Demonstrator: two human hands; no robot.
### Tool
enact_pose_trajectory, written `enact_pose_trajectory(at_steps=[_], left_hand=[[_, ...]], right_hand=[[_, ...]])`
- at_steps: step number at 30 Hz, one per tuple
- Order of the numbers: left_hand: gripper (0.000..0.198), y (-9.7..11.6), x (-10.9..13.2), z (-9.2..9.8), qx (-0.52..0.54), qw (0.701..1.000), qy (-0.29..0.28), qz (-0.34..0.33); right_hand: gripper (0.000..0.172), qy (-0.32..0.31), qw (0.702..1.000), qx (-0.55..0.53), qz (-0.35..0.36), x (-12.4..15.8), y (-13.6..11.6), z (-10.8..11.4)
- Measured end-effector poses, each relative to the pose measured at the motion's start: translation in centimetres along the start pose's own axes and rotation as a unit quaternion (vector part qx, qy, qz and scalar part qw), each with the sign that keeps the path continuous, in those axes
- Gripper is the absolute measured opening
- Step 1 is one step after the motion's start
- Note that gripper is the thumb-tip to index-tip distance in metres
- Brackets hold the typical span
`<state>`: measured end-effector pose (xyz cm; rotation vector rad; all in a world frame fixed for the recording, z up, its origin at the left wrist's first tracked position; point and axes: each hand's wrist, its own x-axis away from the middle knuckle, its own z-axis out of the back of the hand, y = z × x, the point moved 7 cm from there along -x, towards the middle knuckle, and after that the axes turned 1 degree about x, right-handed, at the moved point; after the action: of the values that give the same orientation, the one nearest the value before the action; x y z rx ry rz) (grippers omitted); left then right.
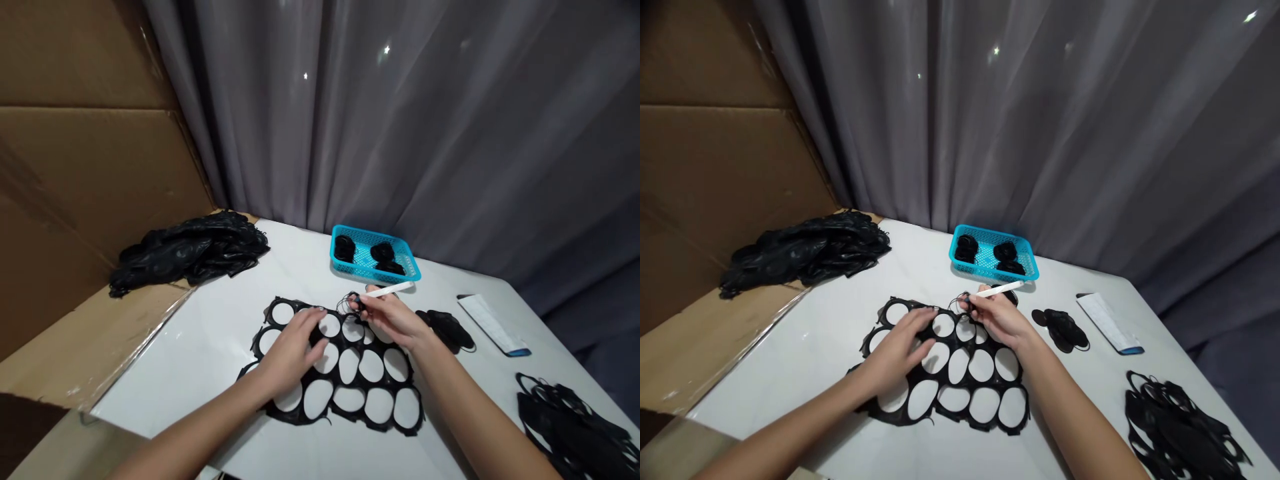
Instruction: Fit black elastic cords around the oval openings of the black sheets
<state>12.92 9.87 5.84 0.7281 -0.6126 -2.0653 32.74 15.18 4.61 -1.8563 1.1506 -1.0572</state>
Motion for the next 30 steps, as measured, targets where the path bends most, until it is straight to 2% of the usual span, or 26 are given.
enact_pose_trajectory(at_steps=[2, 5, 10, 13, 15, 17, 19, 21, 25, 27, 30], left_hand=[[0.049, 0.3, -1.4, 1.0, 0.046, 0.999, 0.016, 0.010], [0.051, 0.7, -3.1, 1.4, 0.102, 0.995, 0.009, 0.010], [0.032, -0.6, -5.0, 0.8, 0.126, 0.992, -0.023, 0.010], [0.027, -1.9, -5.5, 0.5, 0.095, 0.994, -0.043, 0.012], [0.030, -2.2, -4.9, 0.5, 0.055, 0.998, -0.039, 0.013], [0.027, -1.9, -3.3, 0.2, 0.004, 0.999, -0.031, 0.009], [0.024, -1.0, -1.1, -0.7, -0.049, 0.998, -0.039, -0.009], [0.033, -0.4, 1.2, -2.1, -0.097, 0.994, -0.049, -0.027], [0.046, -0.4, 4.0, -4.2, -0.171, 0.982, -0.054, -0.055], [0.046, -0.7, 4.3, -4.6, -0.197, 0.977, -0.052, -0.066], [0.047, -0.9, 4.3, -4.8, -0.226, 0.970, -0.045, -0.076]], right_hand=[[0.037, -0.051, 0.998, -0.012, -0.024, 1.0, 0.5, -2.3], [0.036, -0.099, 0.993, -0.022, -0.059, 2.3, 1.4, -4.6], [0.034, -0.141, 0.982, -0.021, -0.126, 3.6, 3.3, -5.7], [0.034, -0.092, 0.986, -0.072, -0.121, 2.8, 3.5, -4.4], [0.035, -0.016, 0.991, -0.113, -0.068, 1.7, 2.9, -2.7], [0.034, 0.045, 0.994, -0.104, -0.009, 0.8, 2.3, -1.3], [0.032, 0.055, 0.998, -0.032, 0.025, 0.3, 2.3, -1.0], [0.031, 0.039, 0.994, 0.092, 0.043, 0.1, 3.0, -1.5], [0.020, 0.018, 0.934, 0.343, 0.099, 0.4, 4.8, -2.6], [0.018, 0.010, 0.914, 0.389, 0.119, 0.5, 5.5, -2.8], [0.018, -0.001, 0.903, 0.409, 0.128, 0.6, 6.0, -2.8]])
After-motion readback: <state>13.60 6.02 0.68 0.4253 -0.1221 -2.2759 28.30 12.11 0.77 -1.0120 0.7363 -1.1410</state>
